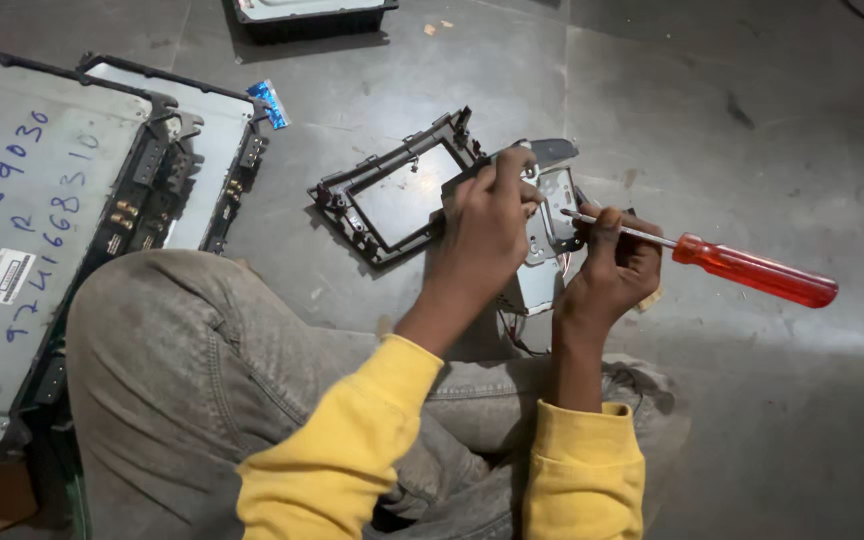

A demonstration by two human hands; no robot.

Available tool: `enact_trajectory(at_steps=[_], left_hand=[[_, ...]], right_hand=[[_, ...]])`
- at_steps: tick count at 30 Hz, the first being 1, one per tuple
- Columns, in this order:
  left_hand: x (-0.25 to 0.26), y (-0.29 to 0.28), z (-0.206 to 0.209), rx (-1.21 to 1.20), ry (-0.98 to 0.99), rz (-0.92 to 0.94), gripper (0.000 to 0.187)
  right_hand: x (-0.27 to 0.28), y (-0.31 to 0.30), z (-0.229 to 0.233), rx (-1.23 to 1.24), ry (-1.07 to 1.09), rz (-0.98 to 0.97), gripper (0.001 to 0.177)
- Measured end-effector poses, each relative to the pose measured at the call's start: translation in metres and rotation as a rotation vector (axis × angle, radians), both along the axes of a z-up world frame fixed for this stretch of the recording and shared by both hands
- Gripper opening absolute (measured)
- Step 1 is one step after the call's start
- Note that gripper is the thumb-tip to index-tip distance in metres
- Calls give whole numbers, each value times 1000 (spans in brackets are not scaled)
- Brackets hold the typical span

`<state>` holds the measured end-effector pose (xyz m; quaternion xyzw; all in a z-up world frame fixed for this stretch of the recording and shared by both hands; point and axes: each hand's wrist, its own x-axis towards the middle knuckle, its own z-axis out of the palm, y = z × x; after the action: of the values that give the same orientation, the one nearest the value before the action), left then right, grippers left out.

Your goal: The person sits on the floor and repairs a disassembled car stereo unit. They use a brush to clean the metal casing, then use a screwdriver to remove and reattach screws on the metal frame and internal components.

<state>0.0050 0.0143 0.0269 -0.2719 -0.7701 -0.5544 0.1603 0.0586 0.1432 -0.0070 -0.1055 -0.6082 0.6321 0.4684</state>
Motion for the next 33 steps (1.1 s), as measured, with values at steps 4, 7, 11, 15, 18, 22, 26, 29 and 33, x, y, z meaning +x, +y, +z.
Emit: enact_trajectory(at_steps=[4,7,11,15,18,22,26,29,33], left_hand=[[1,-1,2,-35,49,12,39],[1,-1,3,-57,18,-3,37],[1,1,6,-131,87,26,38],[6,4,7,-155,192,89,43],[7,5,11,-188,156,84,40],[6,3,18,-238,71,90,50],[6,2,18,-274,102,69,56],[2,-1,18,-294,111,64,46],[1,-4,16,-315,169,45,38]], right_hand=[[-1,1,2,-16,16,8,19],[1,0,2,3,-9,4,20],[0,-2,5,1,-10,23,19],[3,-2,6,-1,-14,26,18],[1,-4,8,5,-26,13,18],[1,-8,13,34,-37,-3,17],[8,-14,18,111,-103,-43,16],[7,-18,21,109,-135,-12,12],[6,-24,21,114,-78,96,8]])
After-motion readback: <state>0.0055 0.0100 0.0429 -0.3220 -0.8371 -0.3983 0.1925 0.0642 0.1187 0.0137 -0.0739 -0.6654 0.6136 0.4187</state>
